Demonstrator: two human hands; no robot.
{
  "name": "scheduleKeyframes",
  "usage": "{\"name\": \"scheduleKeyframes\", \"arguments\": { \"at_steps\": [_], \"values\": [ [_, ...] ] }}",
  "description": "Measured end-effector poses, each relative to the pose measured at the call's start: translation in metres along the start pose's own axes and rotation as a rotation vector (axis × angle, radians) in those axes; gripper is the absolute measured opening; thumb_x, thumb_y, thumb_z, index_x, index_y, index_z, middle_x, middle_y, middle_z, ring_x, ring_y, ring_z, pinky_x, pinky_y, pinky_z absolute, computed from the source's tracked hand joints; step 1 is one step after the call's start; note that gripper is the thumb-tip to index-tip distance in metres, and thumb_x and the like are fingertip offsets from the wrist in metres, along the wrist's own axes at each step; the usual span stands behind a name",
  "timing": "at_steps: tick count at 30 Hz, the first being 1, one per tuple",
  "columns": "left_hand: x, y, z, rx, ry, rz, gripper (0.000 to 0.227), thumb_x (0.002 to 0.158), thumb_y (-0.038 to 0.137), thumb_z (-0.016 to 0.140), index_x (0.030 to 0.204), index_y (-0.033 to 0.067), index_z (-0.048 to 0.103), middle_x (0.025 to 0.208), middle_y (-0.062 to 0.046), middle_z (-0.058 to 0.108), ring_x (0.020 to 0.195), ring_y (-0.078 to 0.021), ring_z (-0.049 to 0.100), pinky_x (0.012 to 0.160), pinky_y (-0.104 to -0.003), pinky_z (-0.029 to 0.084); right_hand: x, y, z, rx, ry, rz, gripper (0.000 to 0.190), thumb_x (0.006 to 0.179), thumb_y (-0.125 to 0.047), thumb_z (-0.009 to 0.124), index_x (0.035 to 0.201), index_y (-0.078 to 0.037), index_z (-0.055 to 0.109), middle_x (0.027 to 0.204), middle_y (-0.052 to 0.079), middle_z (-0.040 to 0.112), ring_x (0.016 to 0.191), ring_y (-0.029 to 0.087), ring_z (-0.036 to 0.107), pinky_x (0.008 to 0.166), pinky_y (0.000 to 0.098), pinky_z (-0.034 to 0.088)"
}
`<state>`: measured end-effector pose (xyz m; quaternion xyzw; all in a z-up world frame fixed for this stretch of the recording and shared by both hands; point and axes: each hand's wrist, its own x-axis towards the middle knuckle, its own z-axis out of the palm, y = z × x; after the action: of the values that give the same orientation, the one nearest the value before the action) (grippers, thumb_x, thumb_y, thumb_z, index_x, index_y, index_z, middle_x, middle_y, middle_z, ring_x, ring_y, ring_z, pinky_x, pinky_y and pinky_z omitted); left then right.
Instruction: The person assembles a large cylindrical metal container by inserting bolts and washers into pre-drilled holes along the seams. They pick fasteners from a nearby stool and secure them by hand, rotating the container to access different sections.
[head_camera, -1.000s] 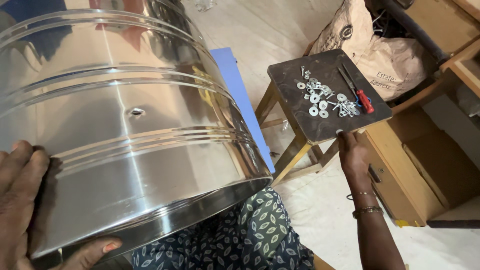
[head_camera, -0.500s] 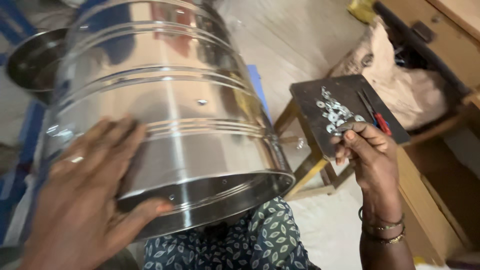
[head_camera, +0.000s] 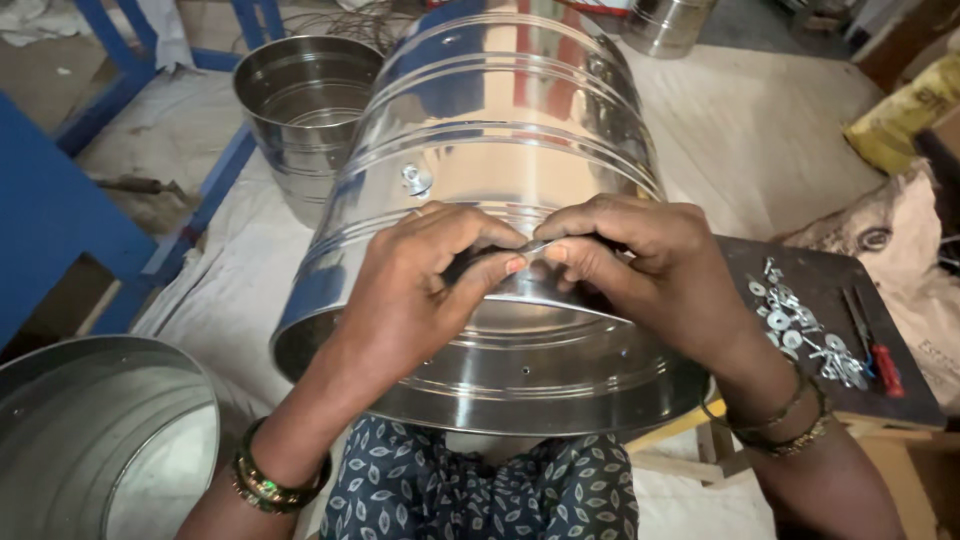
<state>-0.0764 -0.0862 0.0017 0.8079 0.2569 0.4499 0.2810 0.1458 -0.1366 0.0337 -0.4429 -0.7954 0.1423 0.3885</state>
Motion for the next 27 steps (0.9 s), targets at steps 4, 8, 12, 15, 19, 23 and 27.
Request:
{"name": "scheduleKeyframes", "arguments": {
  "at_steps": [4, 8, 12, 15, 19, 23, 27],
  "values": [
    [-0.003, -0.003, -0.005, 0.046, 0.079, 0.156, 0.012, 0.092, 0.010, 0.076, 0.102, 0.0039, 0.073, 0.090, -0.010, 0.073, 0.083, -0.0208, 0.070, 0.074, -0.035, 0.055, 0.007, 0.006, -0.008, 0.123, -0.130, 0.016, 0.023, 0.101, -0.011, 0.063, 0.119, -0.002, 0.073, 0.092, 0.005, 0.077, 0.077, 0.009, 0.073, 0.066, 0.0228, 0.060],
    [-0.006, -0.006, -0.008, 0.074, 0.122, 0.181, 0.008, 0.093, 0.008, 0.075, 0.098, 0.0030, 0.070, 0.088, -0.009, 0.072, 0.082, -0.0222, 0.068, 0.076, -0.035, 0.053, 0.011, 0.010, -0.024, 0.000, -0.174, 0.147, 0.031, 0.102, -0.013, 0.059, 0.132, -0.008, 0.066, 0.090, 0.000, 0.081, 0.078, 0.007, 0.077, 0.056, 0.0215, 0.057],
    [-0.006, -0.005, -0.012, 0.036, 0.107, 0.096, 0.008, 0.092, 0.007, 0.074, 0.097, 0.0024, 0.070, 0.083, -0.008, 0.071, 0.077, -0.0192, 0.067, 0.071, -0.034, 0.052, 0.017, 0.008, -0.020, 0.078, 0.019, 0.072, 0.019, 0.098, -0.012, 0.067, 0.114, -0.002, 0.071, 0.094, 0.005, 0.077, 0.083, 0.011, 0.075, 0.070, 0.0218, 0.062],
    [-0.006, -0.005, -0.015, 0.021, 0.095, -0.016, 0.008, 0.087, 0.008, 0.074, 0.092, 0.0025, 0.072, 0.088, -0.008, 0.071, 0.075, -0.0184, 0.065, 0.056, -0.032, 0.049, 0.014, -0.001, -0.014, -0.122, 0.089, -0.041, 0.015, 0.095, -0.012, 0.072, 0.106, -0.003, 0.075, 0.090, 0.005, 0.077, 0.075, 0.011, 0.072, 0.060, 0.0226, 0.056],
    [-0.004, -0.011, -0.017, -0.026, 0.102, -0.033, 0.009, 0.087, 0.010, 0.074, 0.091, 0.0023, 0.072, 0.101, -0.007, 0.074, 0.078, -0.0170, 0.067, 0.057, -0.031, 0.049, 0.015, -0.013, -0.001, -0.233, 0.080, -0.197, 0.015, 0.092, -0.014, 0.076, 0.104, -0.006, 0.076, 0.093, 0.006, 0.076, 0.076, 0.013, 0.073, 0.062, 0.0242, 0.057],
    [-0.005, -0.019, -0.017, 0.007, 0.116, 0.067, 0.011, 0.086, 0.011, 0.076, 0.093, 0.0026, 0.074, 0.115, -0.010, 0.071, 0.102, -0.0229, 0.066, 0.083, -0.036, 0.050, 0.015, -0.026, 0.016, -0.486, 0.114, -0.248, 0.023, 0.087, -0.014, 0.080, 0.107, -0.004, 0.076, 0.090, 0.010, 0.071, 0.075, 0.021, 0.070, 0.064, 0.0324, 0.055],
    [-0.006, -0.024, -0.015, -0.014, 0.153, 0.007, 0.013, 0.085, 0.014, 0.076, 0.093, 0.0036, 0.074, 0.125, -0.012, 0.068, 0.115, -0.0252, 0.063, 0.097, -0.038, 0.051, 0.017, -0.038, 0.018, -0.597, 0.105, -0.344, 0.020, 0.091, -0.012, 0.078, 0.109, -0.004, 0.075, 0.093, 0.009, 0.069, 0.086, 0.024, 0.071, 0.073, 0.0353, 0.058]
  ]
}}
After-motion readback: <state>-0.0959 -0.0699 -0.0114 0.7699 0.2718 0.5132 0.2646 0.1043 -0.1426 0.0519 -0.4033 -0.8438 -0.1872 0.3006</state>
